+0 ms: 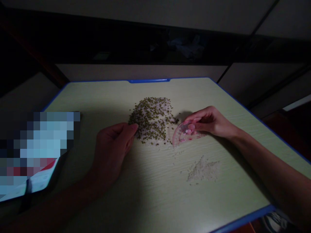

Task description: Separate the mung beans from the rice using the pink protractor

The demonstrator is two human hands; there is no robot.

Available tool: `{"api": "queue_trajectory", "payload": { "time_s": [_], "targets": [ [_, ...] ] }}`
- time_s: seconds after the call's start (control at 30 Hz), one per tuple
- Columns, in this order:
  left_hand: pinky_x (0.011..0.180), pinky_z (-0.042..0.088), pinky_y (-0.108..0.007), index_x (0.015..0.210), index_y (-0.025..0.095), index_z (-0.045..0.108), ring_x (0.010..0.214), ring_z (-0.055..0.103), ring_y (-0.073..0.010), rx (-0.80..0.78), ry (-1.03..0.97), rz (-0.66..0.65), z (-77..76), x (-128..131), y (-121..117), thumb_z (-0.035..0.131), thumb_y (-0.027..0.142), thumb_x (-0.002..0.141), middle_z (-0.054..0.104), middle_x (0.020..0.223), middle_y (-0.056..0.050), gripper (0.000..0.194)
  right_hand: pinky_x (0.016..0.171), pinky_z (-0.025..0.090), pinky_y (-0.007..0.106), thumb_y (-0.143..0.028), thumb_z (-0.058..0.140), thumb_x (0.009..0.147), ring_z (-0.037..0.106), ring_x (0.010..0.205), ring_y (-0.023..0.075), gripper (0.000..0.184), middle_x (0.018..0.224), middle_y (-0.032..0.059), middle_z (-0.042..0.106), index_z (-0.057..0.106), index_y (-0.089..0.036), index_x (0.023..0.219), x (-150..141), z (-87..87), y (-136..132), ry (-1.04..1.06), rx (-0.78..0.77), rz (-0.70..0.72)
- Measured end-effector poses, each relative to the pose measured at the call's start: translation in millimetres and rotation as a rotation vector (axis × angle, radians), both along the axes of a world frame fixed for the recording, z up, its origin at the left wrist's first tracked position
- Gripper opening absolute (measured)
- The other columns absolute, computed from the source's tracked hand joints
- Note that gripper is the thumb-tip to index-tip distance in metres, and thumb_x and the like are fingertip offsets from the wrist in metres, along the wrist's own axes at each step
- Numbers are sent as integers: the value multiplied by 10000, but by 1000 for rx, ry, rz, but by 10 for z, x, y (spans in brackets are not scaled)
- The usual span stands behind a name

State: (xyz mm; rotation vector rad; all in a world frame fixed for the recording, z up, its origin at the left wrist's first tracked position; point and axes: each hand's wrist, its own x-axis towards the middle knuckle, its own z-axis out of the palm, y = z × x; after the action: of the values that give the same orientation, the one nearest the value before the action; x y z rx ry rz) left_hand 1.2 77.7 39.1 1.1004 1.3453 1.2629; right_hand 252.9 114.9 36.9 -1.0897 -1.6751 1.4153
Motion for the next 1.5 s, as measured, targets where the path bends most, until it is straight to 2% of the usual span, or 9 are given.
{"api": "queue_trajectory", "payload": {
  "time_s": [0.13,0.33,0.6,0.77,0.87,0.93,1.1,1.3,1.5],
  "targets": [
    [368,146,-265,384,192,347,358,224,-69,0,10,-14,17,-2,-7,596,268,677,261,356,79,392,454,445,200,-217,734,636,570,455,81,157,576,1,683,735,-171,787,-25,11,-19,-12,5,-16],
    [374,144,-273,382,190,345,362,223,-71,-14,12,-16,34,1,-15,597,265,680,267,354,75,398,426,420,216,-173,717,613,533,427,83,117,522,-13,650,741,-184,727,-52,36,-31,-25,23,-142],
    [375,154,-266,391,186,344,365,231,-66,-4,16,-22,24,-8,-18,593,258,693,267,361,76,398,432,422,220,-162,694,628,547,439,88,126,533,-11,652,737,-183,744,-64,34,-46,-26,19,-111],
    [366,147,-257,387,185,337,361,220,-64,-6,-16,-20,33,2,-17,594,243,682,256,359,79,395,424,413,221,-158,695,640,565,456,98,138,562,1,668,731,-173,772,-48,37,-35,-57,39,-173],
    [364,153,-244,385,183,335,366,222,-62,-15,7,-7,53,12,-24,598,244,669,263,357,78,392,385,390,202,-173,720,608,542,408,88,136,515,-10,655,731,-174,743,-63,39,-42,-86,60,-220],
    [367,167,-233,391,179,343,377,233,-60,-35,38,10,61,14,-31,600,256,670,283,365,76,386,387,417,201,-175,732,584,550,396,94,136,487,-17,650,732,-186,719,-78,39,-49,-87,69,-231],
    [379,189,-210,420,172,381,412,252,-57,-43,51,35,44,0,-22,623,282,651,301,409,74,352,435,500,229,-171,734,585,640,484,152,142,587,1,707,733,-219,719,-75,31,-46,-60,42,-214],
    [372,185,-207,414,176,365,416,240,-61,-76,81,35,37,-12,-10,621,316,640,280,414,70,369,393,464,220,-134,717,608,620,431,136,156,510,-15,681,740,-254,705,-92,47,-30,-20,9,-175],
    [374,197,-201,433,178,382,439,244,-68,-95,66,24,-3,-16,-10,634,341,641,291,435,65,364,387,455,185,-93,698,613,615,413,108,170,489,-27,676,736,-225,712,-134,50,-33,-3,0,-153]
  ]
}}
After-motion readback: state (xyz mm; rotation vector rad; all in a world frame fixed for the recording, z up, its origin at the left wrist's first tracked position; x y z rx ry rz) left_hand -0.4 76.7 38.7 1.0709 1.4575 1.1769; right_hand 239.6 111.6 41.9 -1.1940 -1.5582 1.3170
